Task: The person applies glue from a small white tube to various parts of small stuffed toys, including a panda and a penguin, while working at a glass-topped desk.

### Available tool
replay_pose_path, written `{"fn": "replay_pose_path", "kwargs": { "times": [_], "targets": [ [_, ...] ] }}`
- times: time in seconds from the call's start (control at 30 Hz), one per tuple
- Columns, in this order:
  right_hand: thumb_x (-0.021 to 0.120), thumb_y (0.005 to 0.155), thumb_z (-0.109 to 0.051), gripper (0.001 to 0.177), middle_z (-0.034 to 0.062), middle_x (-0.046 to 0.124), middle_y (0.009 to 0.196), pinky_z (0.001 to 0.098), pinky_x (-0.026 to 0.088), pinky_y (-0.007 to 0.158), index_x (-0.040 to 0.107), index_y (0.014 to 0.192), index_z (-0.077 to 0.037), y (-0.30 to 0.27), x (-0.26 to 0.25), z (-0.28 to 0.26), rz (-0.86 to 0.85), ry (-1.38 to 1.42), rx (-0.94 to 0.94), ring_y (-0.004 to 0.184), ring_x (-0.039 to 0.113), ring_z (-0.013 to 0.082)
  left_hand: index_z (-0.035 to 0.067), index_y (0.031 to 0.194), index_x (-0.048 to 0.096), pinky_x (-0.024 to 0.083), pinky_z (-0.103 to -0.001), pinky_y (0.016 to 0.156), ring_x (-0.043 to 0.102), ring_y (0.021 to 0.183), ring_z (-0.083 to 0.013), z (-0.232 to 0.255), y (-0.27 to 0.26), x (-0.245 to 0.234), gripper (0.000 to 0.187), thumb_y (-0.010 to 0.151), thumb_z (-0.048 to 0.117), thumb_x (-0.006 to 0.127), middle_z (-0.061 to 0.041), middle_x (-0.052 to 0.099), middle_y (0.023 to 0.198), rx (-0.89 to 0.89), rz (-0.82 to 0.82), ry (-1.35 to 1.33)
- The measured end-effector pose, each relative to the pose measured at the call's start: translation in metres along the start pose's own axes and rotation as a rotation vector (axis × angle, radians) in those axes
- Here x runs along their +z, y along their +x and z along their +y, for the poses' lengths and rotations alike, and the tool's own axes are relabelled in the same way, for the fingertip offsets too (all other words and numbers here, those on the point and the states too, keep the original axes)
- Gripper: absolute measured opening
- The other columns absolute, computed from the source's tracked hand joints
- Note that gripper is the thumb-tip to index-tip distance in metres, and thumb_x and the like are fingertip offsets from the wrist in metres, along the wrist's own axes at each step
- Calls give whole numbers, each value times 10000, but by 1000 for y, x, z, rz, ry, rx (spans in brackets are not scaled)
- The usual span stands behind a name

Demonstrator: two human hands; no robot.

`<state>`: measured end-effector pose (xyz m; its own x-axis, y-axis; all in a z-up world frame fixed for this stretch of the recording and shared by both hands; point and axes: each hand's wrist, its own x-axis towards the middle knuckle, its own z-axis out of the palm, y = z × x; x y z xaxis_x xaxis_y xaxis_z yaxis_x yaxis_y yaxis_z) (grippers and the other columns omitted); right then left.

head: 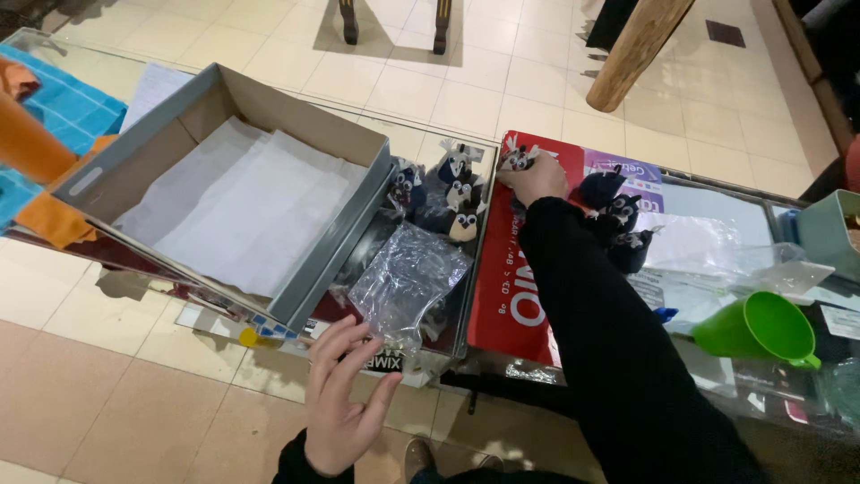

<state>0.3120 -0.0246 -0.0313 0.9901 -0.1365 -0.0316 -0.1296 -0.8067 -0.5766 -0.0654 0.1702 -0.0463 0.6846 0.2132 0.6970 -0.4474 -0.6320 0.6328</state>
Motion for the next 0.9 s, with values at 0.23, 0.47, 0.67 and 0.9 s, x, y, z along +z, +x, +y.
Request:
{"fn": "replay_pose_path", "kwargs": {
  "times": [0.23, 0.47, 0.67, 0.9],
  "targets": [
    [879, 769, -544, 626, 112, 705, 1120, 478, 469, 910, 593, 1122, -114, -9, -2, 3, 52, -29, -21, 1084, 635, 341, 146, 1357, 559, 459, -503, 1213, 529, 1398, -342, -5, 7, 12, 483, 928, 252, 756, -80, 555, 1431, 69, -16, -19],
    [943, 693, -437, 624, 152, 702, 1076, 505, 485, 879, 581, 1066, -92, -23, -2, 9, 232, -6, -125, 1065, 650, 406, 135, 1346, 568, 460, -488, 1214, 517, 1411, -343, 8, 17, 23, 441, 952, 258, 724, -86, 549, 1425, 90, -87, -39],
    [733, 960, -236, 785, 227, 517, 1443, 542, 348, 1152, 301, 1557, 33, -101, -27, -3, 198, 3, -316, 1367, 461, 398, 143, 1336, 568, 443, -508, 1224, 518, 1414, -340, 16, 25, 45, 439, 951, 282, 727, -71, 539, 1431, 127, -122, -83],
    [594, 858, -23, 275, 138, 713, 1039, 502, 535, 732, 688, 1115, -51, -98, -75, 31, 287, -496, -658, 967, 645, 376, 128, 1368, 540, 472, -524, 1224, 498, 1421, -361, 36, 37, 66, 426, 983, 217, 699, -93, 509, 1443, 164, -176, -207]
  ]
}}
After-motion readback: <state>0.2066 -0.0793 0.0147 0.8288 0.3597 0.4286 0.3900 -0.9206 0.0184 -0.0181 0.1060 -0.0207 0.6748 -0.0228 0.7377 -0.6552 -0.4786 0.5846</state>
